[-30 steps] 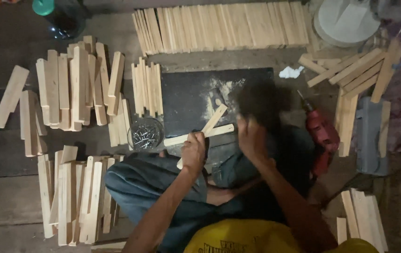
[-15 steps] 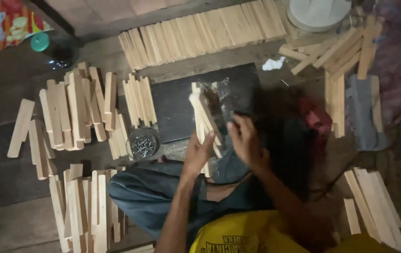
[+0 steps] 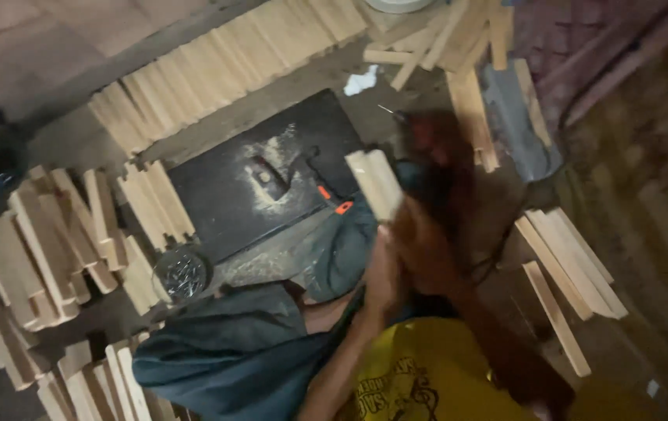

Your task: The person is sitting on the floor of a woodworking shop, picking up wooden slats, aligning them, and using a power tool and hammer to assemble or process them.

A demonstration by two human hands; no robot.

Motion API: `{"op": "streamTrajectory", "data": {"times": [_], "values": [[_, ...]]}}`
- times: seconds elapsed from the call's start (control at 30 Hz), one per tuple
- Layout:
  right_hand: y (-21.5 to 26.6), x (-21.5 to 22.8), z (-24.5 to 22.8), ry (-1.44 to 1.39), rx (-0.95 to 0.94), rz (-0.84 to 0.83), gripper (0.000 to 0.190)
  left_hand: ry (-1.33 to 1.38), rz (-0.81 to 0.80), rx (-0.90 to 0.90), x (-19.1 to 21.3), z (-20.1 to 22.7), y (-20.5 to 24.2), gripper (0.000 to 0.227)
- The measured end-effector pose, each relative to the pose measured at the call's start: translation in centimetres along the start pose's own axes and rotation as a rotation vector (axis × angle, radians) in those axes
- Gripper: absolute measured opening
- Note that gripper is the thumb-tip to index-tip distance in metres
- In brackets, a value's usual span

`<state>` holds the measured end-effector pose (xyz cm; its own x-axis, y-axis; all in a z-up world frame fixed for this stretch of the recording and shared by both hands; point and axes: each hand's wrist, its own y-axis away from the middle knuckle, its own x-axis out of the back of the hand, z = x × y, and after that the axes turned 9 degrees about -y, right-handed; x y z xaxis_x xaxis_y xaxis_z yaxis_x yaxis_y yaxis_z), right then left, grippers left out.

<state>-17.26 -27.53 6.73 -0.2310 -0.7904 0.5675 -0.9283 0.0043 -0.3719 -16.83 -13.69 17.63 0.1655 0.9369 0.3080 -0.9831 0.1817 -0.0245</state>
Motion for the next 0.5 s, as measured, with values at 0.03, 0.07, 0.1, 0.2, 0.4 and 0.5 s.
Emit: {"op": "streamTrajectory", "data": {"times": [0.03,0.07,0.1,0.2,0.4,0.5], "values": [[-1.6,3.4,-5.3,-0.306,-0.273,0.202,0.051,0.087,-0.184,-0.133,0.4,2.4,0.5,0.034],[-3.1,7.4,-10.9,-0.615,-0.537,0.401,0.068,0.175,-0.358,-0.267,0.8,4.9,0.7,0.028],[-1.6,9.9,-11.2,-0.612,-0.542,0.411,0.068,0.178,-0.369,-0.267,-0.4,2.0,2.1,0.028],[4.4,15.8,-10.2,-0.119,-0.826,0.144,0.051,-0.313,-0.340,-0.490,0.1,-1.2,3.6,0.046],[19.0,18.8,-0.1,-1.578,-0.490,0.220,0.049,-0.358,-0.018,-0.005,12.8,-3.5,1.9,0.023],[19.3,16.9,6.3,-1.357,-0.571,0.003,0.046,-0.501,0.353,0.088,20.9,-7.4,3.9,0.017]]}}
